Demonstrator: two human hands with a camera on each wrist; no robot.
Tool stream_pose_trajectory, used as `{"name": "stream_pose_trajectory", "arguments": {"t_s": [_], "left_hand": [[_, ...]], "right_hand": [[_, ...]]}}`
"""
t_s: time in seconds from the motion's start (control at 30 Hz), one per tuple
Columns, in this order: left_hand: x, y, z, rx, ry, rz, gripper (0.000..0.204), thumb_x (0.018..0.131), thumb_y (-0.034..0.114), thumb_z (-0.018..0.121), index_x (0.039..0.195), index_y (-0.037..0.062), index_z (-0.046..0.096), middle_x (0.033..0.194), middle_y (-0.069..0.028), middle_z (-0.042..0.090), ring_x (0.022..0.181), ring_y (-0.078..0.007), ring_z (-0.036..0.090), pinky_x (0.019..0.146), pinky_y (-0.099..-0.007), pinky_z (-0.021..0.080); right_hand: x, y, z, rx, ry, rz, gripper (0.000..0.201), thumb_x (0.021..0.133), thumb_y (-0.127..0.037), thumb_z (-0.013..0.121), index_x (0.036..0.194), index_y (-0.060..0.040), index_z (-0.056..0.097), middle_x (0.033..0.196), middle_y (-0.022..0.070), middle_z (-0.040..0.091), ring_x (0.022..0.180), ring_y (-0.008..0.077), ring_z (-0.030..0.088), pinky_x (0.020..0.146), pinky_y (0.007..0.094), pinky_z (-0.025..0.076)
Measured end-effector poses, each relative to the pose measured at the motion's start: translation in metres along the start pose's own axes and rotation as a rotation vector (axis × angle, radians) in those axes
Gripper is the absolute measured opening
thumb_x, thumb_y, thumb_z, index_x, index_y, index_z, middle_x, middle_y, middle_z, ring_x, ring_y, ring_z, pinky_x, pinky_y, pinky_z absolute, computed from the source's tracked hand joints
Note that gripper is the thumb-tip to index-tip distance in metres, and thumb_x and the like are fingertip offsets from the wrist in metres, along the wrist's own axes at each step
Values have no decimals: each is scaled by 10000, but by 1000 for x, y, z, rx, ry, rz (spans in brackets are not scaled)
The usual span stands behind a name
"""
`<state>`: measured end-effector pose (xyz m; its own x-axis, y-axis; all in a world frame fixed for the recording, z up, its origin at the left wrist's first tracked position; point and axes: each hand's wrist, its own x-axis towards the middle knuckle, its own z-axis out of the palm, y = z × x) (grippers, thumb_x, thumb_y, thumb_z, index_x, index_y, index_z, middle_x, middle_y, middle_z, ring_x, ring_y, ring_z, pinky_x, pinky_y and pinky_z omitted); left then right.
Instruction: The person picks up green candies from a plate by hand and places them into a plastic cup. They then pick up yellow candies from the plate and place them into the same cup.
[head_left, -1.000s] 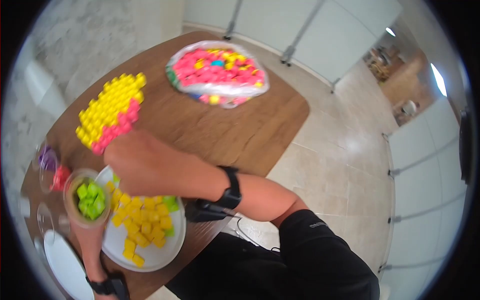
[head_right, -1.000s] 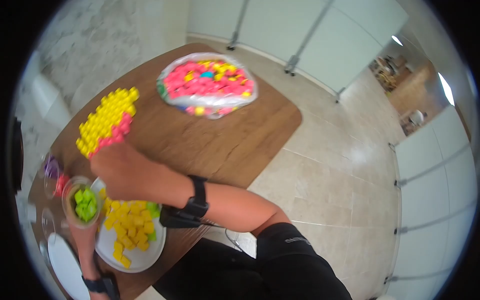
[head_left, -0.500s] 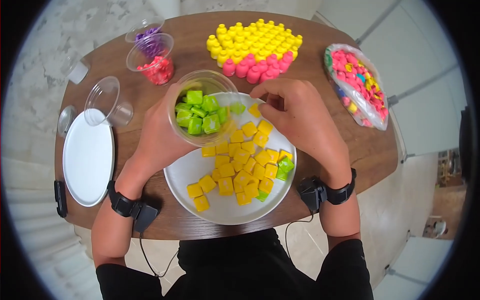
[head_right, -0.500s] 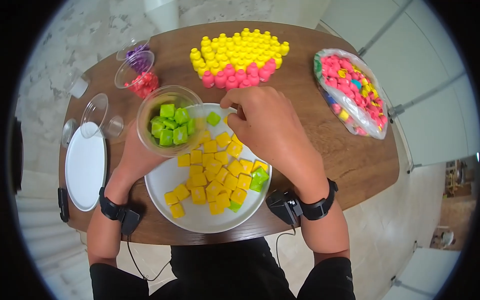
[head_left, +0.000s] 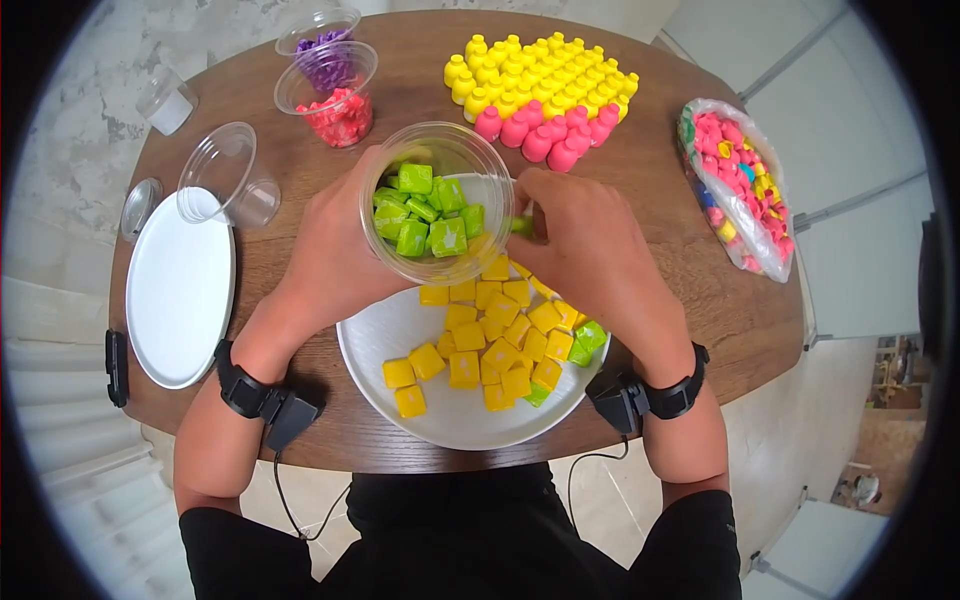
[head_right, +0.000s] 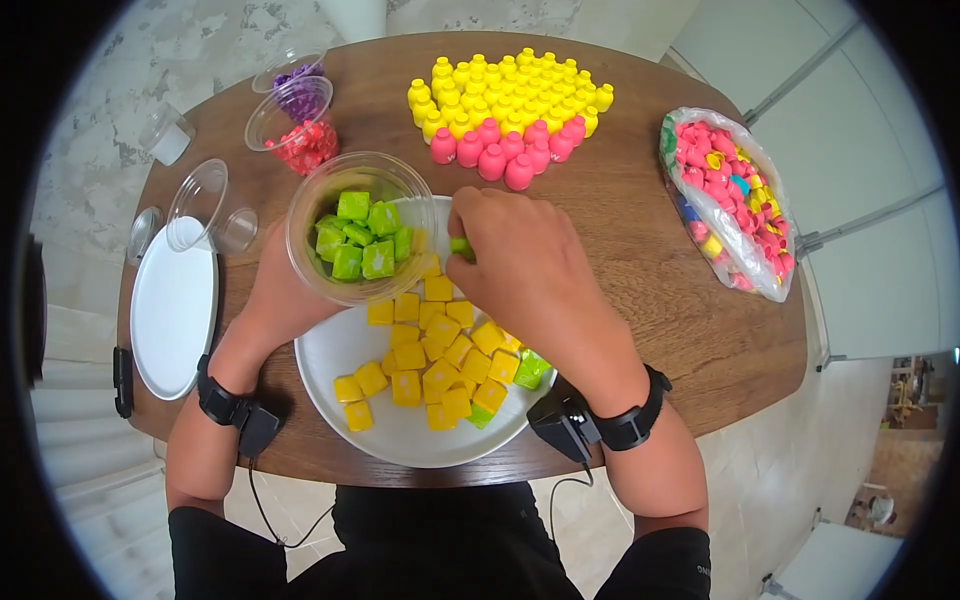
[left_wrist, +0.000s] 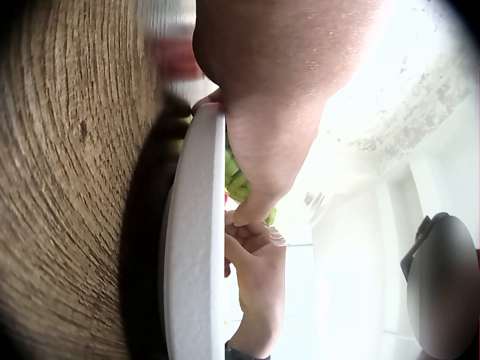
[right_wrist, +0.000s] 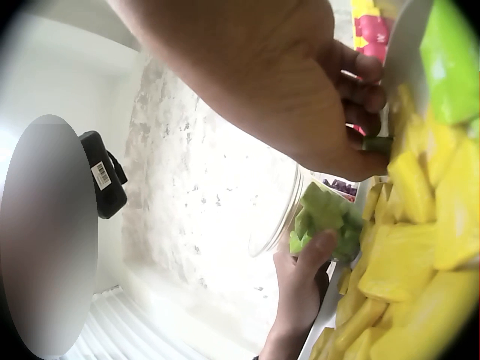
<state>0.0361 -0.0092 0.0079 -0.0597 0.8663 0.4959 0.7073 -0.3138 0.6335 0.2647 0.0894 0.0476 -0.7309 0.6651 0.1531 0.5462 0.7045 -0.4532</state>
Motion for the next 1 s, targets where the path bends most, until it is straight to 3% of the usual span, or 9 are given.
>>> {"name": "stream_pose_trajectory", "arguments": {"t_s": [0.13, 0.23, 0.33, 0.57, 0.63, 0.87, 0.93, 0.97, 1.0], "left_hand": [[0, 2, -1, 18, -16, -16, 791, 688, 281, 1000, 1350, 77, 618, 1145, -121, 735, 1039, -338, 748, 890, -419, 601], [0, 1, -1, 28, -19, -9, 793, 686, 283, 1003, 1348, 77, 618, 1141, -121, 735, 1037, -338, 749, 885, -421, 602], [0, 1, -2, 38, -20, -1, 815, 680, 288, 1007, 1364, 78, 616, 1146, -120, 734, 1032, -336, 748, 882, -417, 604], [0, 0, 0, -16, -20, -8, 838, 688, 255, 1004, 1402, 73, 605, 1176, -115, 732, 1052, -322, 751, 902, -409, 605], [0, 0, 0, -8, -24, -15, 833, 691, 251, 1003, 1400, 69, 605, 1180, -114, 733, 1056, -317, 752, 907, -407, 604], [-1, 2, 0, 18, -16, 1, 852, 681, 231, 1013, 1405, 54, 600, 1236, -124, 735, 1105, -297, 745, 947, -397, 598], [-2, 1, -4, 26, -22, 15, 855, 679, 227, 1017, 1405, 54, 600, 1265, -132, 733, 1138, -282, 738, 967, -391, 593], [-3, 1, -5, 72, -11, 29, 846, 685, 220, 1018, 1404, 56, 602, 1303, -135, 722, 1167, -267, 723, 988, -386, 584], [0, 2, -2, 93, 1, 62, 838, 691, 212, 1018, 1403, 57, 603, 1341, -137, 710, 1195, -252, 709, 1009, -380, 576]], "right_hand": [[0, 3, -5, 55, -1, 26, 168, 839, -138, 792, 919, -26, 695, 787, 154, 711, 802, 382, 709, 737, 474, 555], [0, 0, -7, 223, 219, -13, 143, 812, -69, 794, 919, -22, 711, 704, 107, 660, 654, 273, 670, 628, 388, 528], [-2, -10, -12, 449, 428, 2, 162, 786, 38, 769, 933, -23, 738, 646, 9, 562, 552, 87, 505, 518, 245, 398], [-3, -24, 0, 508, 443, -235, 168, 837, 25, 772, 997, -22, 754, 737, 49, 652, 604, 146, 638, 546, 301, 486], [-5, -25, 1, 495, 297, -270, 149, 866, 27, 753, 1008, -15, 749, 811, 79, 691, 656, 198, 693, 587, 329, 528], [-14, -19, -30, 432, 207, -213, 125, 866, 3, 741, 990, -12, 735, 860, 114, 704, 668, 257, 687, 615, 369, 530], [-21, -13, -50, 216, -20, -20, 117, 828, -49, 754, 935, -17, 718, 883, 138, 716, 701, 332, 684, 666, 436, 539], [-27, -8, -49, 195, -3, 5, 117, 828, -49, 754, 935, -17, 718, 883, 138, 716, 701, 332, 684, 666, 436, 539], [-37, 2, -43, 62, -51, -72, 146, 846, -77, 768, 981, -34, 735, 933, 108, 720, 844, 312, 695, 779, 435, 551]]}}
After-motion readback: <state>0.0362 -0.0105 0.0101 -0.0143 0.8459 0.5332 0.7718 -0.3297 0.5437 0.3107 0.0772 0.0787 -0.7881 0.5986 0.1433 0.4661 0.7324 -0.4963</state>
